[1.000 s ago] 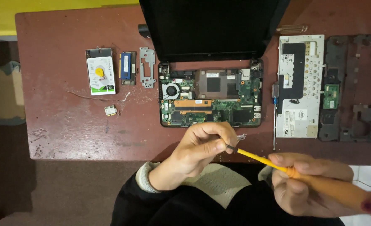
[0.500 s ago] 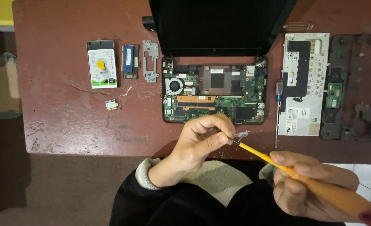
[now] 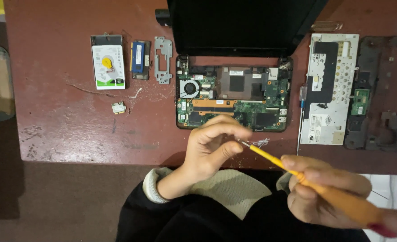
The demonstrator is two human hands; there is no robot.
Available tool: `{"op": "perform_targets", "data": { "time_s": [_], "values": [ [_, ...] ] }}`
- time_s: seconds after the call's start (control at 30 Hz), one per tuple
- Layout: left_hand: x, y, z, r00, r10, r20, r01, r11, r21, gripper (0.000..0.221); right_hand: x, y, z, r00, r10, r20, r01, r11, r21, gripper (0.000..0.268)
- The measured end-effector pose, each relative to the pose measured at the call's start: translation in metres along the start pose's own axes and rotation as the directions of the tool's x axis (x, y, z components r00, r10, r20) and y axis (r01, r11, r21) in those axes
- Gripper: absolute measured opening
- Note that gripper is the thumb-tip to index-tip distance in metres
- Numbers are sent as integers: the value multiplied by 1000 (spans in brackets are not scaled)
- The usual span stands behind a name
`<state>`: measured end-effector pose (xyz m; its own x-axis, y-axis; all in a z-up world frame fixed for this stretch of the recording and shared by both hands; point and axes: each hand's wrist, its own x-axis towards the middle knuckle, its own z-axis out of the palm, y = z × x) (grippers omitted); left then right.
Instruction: Securing various components onto a laptop motherboard using a screwdriver and manual placement.
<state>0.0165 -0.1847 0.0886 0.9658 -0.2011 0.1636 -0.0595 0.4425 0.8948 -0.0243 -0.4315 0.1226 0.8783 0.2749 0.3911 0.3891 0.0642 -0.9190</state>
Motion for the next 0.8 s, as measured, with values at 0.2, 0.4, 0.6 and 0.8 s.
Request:
{"op": "perform_targets", "data": {
  "time_s": [0.2, 0.4, 0.6, 0.8],
  "values": [
    [-15, -26, -52, 971, 195, -140, -45, 722, 690, 47, 25, 32, 20, 982, -136, -134, 83, 937, -338, 23],
    [-23, -19, -88, 987, 126, -103, 81, 162, 983, 34, 73, 63, 83, 984, -169, -47, 148, 944, -294, 57],
    [-26, -33, -96, 982, 182, -53, 25, 157, 987, 27, 68, 87, 100, 996, -67, -59, 42, 936, -349, 58],
    [-30, -41, -103, 985, 167, -32, 3, 170, 985, 28, 68, 97, 102, 997, -81, 1, 74, 909, -410, 59]
  ]
}}
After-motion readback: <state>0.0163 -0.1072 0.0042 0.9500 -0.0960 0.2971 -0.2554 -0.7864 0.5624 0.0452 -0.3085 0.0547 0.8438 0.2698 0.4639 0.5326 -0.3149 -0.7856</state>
